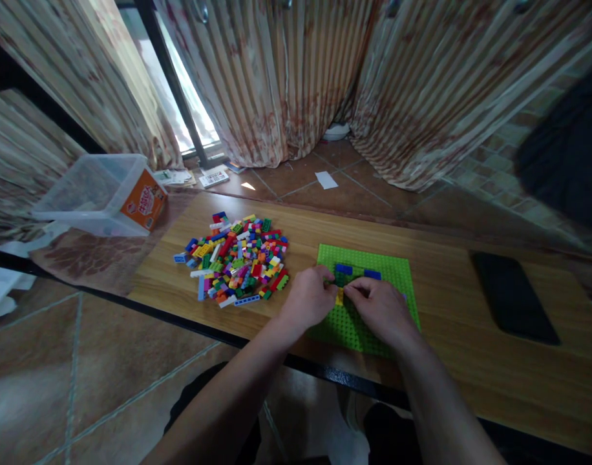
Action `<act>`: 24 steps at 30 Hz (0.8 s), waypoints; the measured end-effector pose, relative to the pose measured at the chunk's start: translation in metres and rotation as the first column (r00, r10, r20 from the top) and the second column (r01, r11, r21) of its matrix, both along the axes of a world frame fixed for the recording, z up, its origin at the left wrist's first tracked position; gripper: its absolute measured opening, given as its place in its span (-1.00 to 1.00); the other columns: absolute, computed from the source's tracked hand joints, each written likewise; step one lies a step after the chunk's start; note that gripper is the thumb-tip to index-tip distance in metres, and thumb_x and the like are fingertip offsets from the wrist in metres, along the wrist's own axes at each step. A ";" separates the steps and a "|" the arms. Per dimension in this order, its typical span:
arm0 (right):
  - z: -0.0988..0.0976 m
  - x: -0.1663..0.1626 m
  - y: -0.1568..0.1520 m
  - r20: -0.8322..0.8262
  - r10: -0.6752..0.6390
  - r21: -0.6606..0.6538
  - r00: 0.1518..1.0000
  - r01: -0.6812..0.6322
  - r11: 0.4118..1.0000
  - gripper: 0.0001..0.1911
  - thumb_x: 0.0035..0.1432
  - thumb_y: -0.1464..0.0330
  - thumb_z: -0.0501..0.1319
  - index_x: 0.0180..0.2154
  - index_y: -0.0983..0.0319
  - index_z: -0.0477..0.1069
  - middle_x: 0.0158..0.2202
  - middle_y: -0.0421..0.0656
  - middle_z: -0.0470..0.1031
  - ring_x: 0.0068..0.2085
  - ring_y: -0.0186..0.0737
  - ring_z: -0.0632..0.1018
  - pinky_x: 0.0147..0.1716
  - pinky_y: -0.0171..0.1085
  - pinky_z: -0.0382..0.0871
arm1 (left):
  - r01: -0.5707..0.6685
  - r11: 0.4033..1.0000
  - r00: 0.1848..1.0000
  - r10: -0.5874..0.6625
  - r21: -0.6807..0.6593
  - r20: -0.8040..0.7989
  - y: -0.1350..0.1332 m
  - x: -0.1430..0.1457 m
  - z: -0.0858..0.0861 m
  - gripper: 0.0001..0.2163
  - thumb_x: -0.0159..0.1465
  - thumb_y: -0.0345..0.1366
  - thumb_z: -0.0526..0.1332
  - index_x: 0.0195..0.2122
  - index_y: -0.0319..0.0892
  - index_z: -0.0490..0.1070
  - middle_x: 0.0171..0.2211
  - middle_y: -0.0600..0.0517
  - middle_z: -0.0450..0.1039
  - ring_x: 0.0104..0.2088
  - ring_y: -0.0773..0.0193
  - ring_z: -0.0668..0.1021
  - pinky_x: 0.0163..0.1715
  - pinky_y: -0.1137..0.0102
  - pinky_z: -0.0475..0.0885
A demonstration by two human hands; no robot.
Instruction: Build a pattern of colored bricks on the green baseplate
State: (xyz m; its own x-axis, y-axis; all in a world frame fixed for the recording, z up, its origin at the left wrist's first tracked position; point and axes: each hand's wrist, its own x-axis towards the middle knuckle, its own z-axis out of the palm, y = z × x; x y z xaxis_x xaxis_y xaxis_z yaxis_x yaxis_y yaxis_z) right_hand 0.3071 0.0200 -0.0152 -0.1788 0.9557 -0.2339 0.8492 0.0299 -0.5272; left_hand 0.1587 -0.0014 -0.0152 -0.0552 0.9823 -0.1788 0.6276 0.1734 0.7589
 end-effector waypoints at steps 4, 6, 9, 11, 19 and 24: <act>0.000 0.000 -0.001 -0.020 0.006 0.006 1.000 -0.006 1.000 -0.72 0.17 0.24 0.10 -0.33 0.14 0.58 -0.34 -0.17 0.62 -0.30 -0.17 0.56 -0.36 -0.25 0.24 | -0.015 1.000 1.000 0.015 0.011 -0.013 0.000 0.002 -0.001 -0.79 0.17 -0.44 0.19 -0.19 -0.25 0.54 -0.44 -0.01 0.55 -0.39 0.26 0.57 -0.29 0.41 0.46; 0.000 -0.001 -0.002 -0.024 -0.001 0.011 1.000 0.002 1.000 -0.72 0.17 0.23 0.10 -0.33 0.14 0.58 -0.34 -0.16 0.62 -0.30 -0.16 0.57 -0.37 -0.25 0.25 | -0.018 1.000 1.000 0.018 0.020 -0.008 0.000 0.002 -0.003 -0.79 0.17 -0.44 0.19 -0.20 -0.25 0.54 -0.42 -0.01 0.56 -0.39 0.26 0.57 -0.28 0.40 0.46; 0.000 -0.002 -0.004 -0.022 -0.012 0.016 1.000 0.012 1.000 -0.71 0.16 0.23 0.10 -0.35 0.15 0.58 -0.36 -0.15 0.62 -0.31 -0.16 0.57 -0.37 -0.25 0.25 | -0.026 0.999 1.000 0.026 0.036 -0.007 0.000 0.002 -0.004 -0.79 0.16 -0.45 0.18 -0.21 -0.24 0.54 -0.39 -0.02 0.57 -0.38 0.25 0.58 -0.27 0.39 0.46; -0.002 -0.003 -0.005 -0.025 -0.010 0.030 1.000 0.011 0.999 -0.71 0.16 0.23 0.09 -0.36 0.15 0.58 -0.37 -0.15 0.61 -0.32 -0.17 0.56 -0.38 -0.25 0.25 | -0.026 0.999 1.000 0.027 0.044 -0.013 0.000 0.003 -0.005 -0.79 0.16 -0.46 0.17 -0.21 -0.25 0.54 -0.38 -0.04 0.58 -0.37 0.23 0.58 -0.26 0.38 0.46; -0.006 -0.004 -0.004 -0.019 -0.030 0.036 0.999 0.031 0.999 -0.71 0.15 0.23 0.09 -0.37 0.15 0.57 -0.41 -0.15 0.61 -0.36 -0.17 0.56 -0.42 -0.27 0.25 | -0.002 0.999 0.999 0.004 0.055 -0.043 0.000 0.003 -0.004 -0.79 0.14 -0.48 0.14 -0.28 -0.22 0.54 -0.33 -0.04 0.59 -0.33 0.23 0.59 -0.27 0.41 0.45; -0.006 -0.001 -0.004 -0.017 0.017 0.000 1.000 -0.017 1.000 -0.68 0.16 0.22 0.05 -0.34 0.15 0.57 -0.37 -0.12 0.61 -0.31 -0.10 0.58 -0.37 -0.23 0.29 | -0.004 0.998 0.997 0.009 0.069 -0.072 -0.004 0.004 -0.006 -0.78 0.16 -0.45 0.12 -0.25 -0.20 0.53 -0.36 -0.04 0.58 -0.32 0.20 0.59 -0.25 0.39 0.46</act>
State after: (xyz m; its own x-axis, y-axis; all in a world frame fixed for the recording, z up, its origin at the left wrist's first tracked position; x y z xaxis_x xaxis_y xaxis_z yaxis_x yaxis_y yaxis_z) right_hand 0.3063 0.0157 -0.0213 -0.1989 0.9525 -0.2306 0.8397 0.0443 -0.5412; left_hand 0.1629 -0.0052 -0.0214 -0.0724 0.9917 -0.1063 0.6806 0.1270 0.7216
